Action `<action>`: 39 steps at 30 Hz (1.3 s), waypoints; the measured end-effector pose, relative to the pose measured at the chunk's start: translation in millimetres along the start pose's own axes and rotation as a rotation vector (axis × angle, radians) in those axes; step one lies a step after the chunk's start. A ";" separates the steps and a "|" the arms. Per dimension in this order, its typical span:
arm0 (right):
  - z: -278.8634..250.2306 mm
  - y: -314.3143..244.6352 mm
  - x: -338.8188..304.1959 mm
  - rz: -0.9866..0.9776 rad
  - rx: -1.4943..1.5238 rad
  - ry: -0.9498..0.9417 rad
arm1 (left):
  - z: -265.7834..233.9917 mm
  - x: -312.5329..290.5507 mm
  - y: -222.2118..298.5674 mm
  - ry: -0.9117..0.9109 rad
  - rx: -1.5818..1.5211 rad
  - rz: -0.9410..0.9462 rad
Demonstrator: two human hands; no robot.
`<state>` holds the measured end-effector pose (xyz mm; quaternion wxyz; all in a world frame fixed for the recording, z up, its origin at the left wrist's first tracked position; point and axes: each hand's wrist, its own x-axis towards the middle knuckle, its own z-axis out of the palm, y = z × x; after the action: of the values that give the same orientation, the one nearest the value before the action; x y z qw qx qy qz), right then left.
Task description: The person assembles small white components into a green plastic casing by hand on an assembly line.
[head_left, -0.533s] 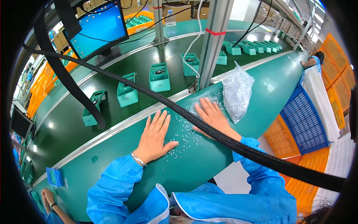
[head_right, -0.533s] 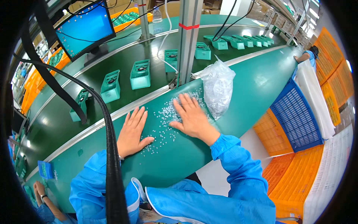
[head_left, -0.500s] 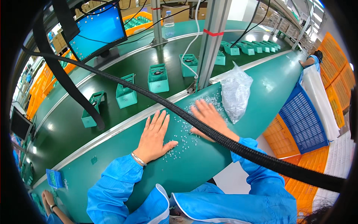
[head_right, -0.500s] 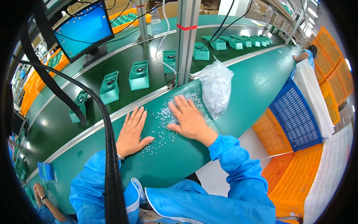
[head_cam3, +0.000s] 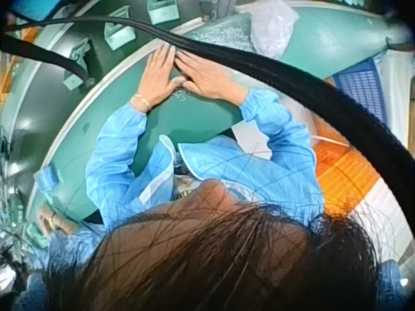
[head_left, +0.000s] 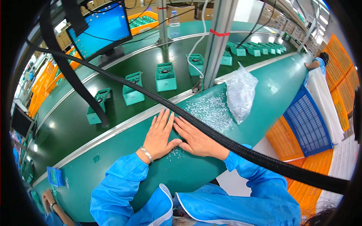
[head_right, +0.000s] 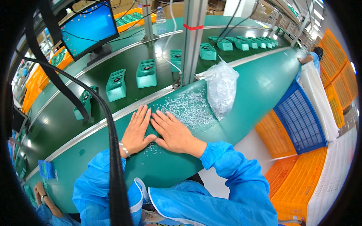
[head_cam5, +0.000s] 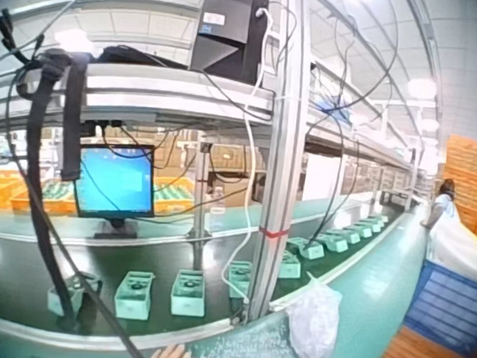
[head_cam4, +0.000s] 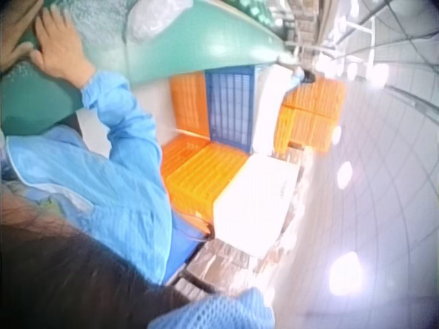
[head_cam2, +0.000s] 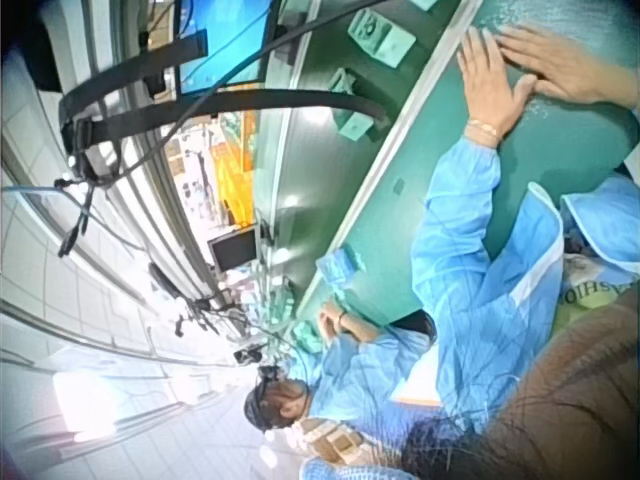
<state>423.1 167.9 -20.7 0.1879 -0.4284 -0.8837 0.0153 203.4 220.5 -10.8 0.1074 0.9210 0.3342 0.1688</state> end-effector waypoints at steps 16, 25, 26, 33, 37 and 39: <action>-37.1 54.9 0.3 0.204 0.148 0.045 | -36.3 31.7 -94.3 0.447 0.382 -0.243; -31.7 62.8 -3.6 0.258 0.152 0.132 | -69.2 59.3 -169.8 0.356 0.385 -0.213; -31.5 63.0 -3.9 0.253 0.146 0.145 | -72.7 58.0 -174.5 0.399 0.374 -0.194; -35.9 64.4 -6.5 0.270 0.170 0.140 | -61.6 82.8 -159.4 0.466 0.500 -0.072; -38.5 71.8 -6.0 0.267 0.156 0.208 | -20.7 119.3 -159.6 0.269 0.392 -0.279; -40.6 78.5 -8.9 0.295 0.153 0.225 | -7.2 128.4 -161.7 0.271 0.358 -0.337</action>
<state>501.1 205.3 -0.6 0.3134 -0.5366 -0.7810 0.0619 199.4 426.7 -23.8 -0.0761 0.8259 0.5183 0.2084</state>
